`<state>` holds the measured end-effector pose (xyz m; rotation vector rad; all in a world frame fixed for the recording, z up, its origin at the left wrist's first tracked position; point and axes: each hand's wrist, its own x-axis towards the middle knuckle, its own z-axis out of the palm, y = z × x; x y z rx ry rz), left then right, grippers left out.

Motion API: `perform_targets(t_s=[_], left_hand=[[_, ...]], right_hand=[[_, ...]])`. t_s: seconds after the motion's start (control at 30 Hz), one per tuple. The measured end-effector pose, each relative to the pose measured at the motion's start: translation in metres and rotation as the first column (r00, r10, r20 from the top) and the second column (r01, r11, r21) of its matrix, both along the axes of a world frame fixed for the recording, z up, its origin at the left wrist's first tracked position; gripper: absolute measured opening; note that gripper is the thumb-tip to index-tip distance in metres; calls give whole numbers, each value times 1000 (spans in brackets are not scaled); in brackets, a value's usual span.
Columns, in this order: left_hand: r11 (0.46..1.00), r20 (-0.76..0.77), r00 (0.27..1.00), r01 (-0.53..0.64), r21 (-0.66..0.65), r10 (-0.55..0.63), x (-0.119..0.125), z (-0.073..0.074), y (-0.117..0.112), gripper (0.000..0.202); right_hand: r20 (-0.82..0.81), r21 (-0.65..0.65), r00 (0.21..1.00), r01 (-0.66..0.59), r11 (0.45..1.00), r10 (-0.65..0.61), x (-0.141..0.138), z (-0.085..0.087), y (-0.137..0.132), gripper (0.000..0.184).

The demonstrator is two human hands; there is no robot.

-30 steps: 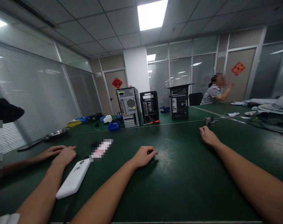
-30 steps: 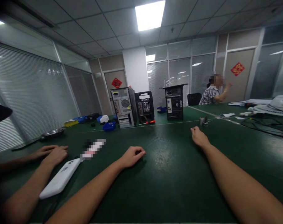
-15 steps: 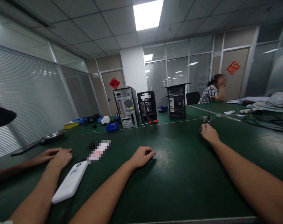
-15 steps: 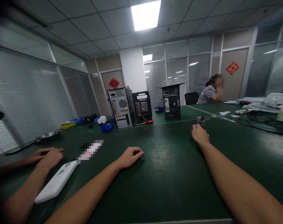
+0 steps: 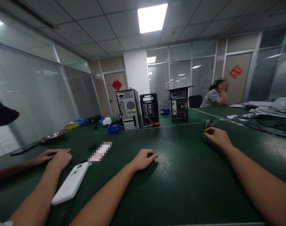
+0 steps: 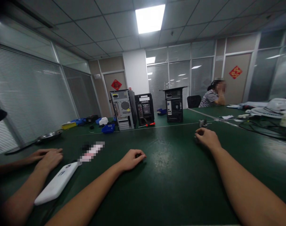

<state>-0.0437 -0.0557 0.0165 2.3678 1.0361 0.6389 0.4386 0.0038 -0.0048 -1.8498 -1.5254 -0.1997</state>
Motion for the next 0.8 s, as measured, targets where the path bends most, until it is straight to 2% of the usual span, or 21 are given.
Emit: perform_targets(t_s=[0.13,0.33,0.47,0.8], left_hand=[[1000,-3,1000,2,7,-2,-1,-1,1,34],[1000,-22,1000,-4,5,4,-1,0,0,36],[1000,-31,1000,-3,6,3,0,1,0,35],[1000,-50,999,-15,2,15,1,2,-1,35]], right_hand=[[19,23,1000,-24,999,23,0,-1,0,37],[20,-101,996,-83,991,85,-7,1,1,34],[-2,-114,996,-89,989,89,-8,0,2,34],[-219,-89,974,29,996,-48,7,-9,8,38]])
